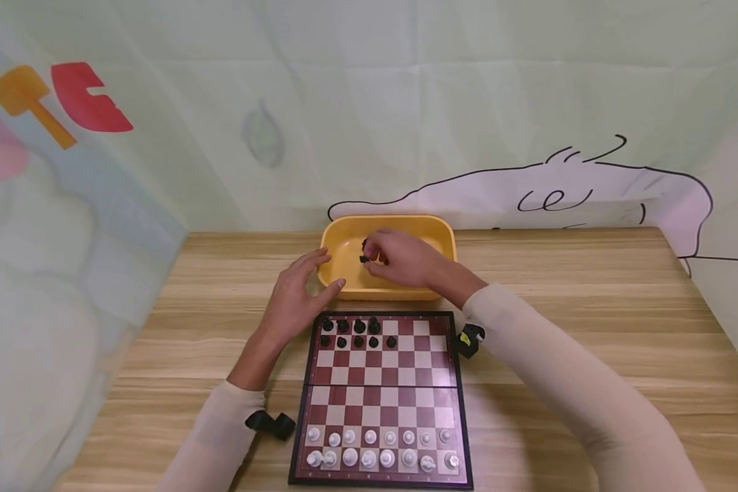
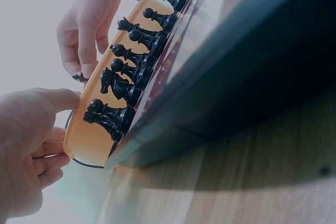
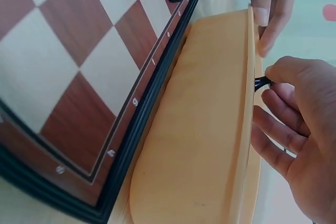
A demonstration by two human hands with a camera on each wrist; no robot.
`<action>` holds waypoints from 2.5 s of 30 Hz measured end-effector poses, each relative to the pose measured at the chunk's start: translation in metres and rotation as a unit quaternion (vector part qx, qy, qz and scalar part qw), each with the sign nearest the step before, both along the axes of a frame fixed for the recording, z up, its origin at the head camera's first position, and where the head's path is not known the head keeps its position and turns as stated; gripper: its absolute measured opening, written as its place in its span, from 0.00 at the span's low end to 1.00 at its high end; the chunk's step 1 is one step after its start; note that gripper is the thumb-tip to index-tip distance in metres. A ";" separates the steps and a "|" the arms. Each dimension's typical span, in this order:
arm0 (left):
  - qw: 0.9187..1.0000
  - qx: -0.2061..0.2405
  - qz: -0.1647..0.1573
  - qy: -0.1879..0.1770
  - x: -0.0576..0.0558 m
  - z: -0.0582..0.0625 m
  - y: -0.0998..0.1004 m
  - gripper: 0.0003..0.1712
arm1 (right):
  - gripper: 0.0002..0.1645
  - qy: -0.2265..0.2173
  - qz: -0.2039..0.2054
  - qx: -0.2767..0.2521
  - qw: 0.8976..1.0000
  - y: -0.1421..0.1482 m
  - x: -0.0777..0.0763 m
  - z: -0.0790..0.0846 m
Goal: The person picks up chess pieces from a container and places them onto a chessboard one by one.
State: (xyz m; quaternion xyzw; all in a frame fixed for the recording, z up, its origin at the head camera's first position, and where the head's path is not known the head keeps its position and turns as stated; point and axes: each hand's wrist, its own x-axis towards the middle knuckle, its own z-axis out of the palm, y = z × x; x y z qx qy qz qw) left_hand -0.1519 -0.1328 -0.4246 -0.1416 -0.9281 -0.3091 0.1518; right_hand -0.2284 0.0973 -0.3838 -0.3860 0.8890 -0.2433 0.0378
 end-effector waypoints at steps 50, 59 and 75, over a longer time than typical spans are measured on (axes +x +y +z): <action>1.000 0.005 0.012 -0.025 -0.002 -0.008 0.000 0.35 | 0.09 -0.042 -0.042 -0.114 0.992 0.039 0.064 -0.009; 1.000 0.005 0.009 -0.012 -0.003 -0.009 0.000 0.35 | 0.10 -0.045 -0.066 -0.092 0.993 0.038 0.069 -0.012; 1.000 0.009 0.008 -0.008 -0.006 -0.011 0.000 0.33 | 0.11 -0.071 -0.056 -0.086 0.992 0.040 0.080 -0.026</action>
